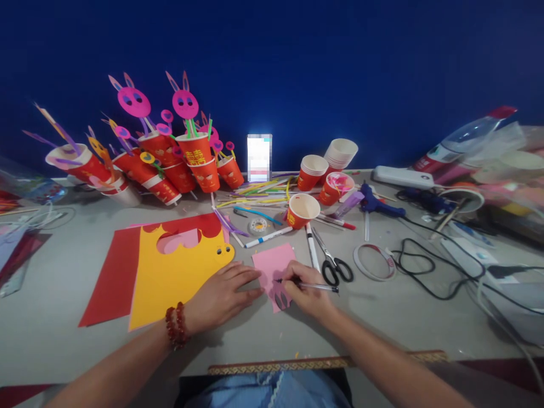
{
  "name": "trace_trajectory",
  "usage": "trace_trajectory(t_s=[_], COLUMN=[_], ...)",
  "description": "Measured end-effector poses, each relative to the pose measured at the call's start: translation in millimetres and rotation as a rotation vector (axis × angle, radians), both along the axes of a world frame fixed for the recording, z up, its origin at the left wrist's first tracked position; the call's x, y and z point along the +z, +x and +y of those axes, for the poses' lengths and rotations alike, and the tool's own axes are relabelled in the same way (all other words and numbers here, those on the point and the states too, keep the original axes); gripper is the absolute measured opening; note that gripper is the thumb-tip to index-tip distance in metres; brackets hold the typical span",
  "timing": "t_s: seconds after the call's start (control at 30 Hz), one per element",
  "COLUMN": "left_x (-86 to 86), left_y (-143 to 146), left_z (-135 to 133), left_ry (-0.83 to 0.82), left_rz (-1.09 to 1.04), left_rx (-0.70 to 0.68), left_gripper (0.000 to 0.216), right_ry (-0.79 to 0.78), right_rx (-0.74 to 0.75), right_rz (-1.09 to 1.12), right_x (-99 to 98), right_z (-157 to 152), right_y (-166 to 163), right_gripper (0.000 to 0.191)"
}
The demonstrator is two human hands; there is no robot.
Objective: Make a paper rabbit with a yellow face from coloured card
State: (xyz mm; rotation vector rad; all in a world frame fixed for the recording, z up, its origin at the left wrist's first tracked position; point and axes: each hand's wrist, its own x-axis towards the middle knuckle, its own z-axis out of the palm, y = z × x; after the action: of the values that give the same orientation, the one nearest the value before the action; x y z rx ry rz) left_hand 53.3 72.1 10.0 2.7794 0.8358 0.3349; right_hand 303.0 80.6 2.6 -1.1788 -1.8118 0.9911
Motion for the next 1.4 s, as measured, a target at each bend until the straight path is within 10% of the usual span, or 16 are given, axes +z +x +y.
trace_trajectory(t_s=[1.4], left_x=[-2.0], left_y=[0.1], left_z=[0.1], left_ry=[-0.018], left_rz=[0.034], left_rx=[0.005], left_gripper=[0.036], right_ry=[0.046], right_rx=[0.058], right_rz=[-0.082], right_x=[-3.6], right_z=[0.9], right_y=[0.6], right_gripper=[0.017])
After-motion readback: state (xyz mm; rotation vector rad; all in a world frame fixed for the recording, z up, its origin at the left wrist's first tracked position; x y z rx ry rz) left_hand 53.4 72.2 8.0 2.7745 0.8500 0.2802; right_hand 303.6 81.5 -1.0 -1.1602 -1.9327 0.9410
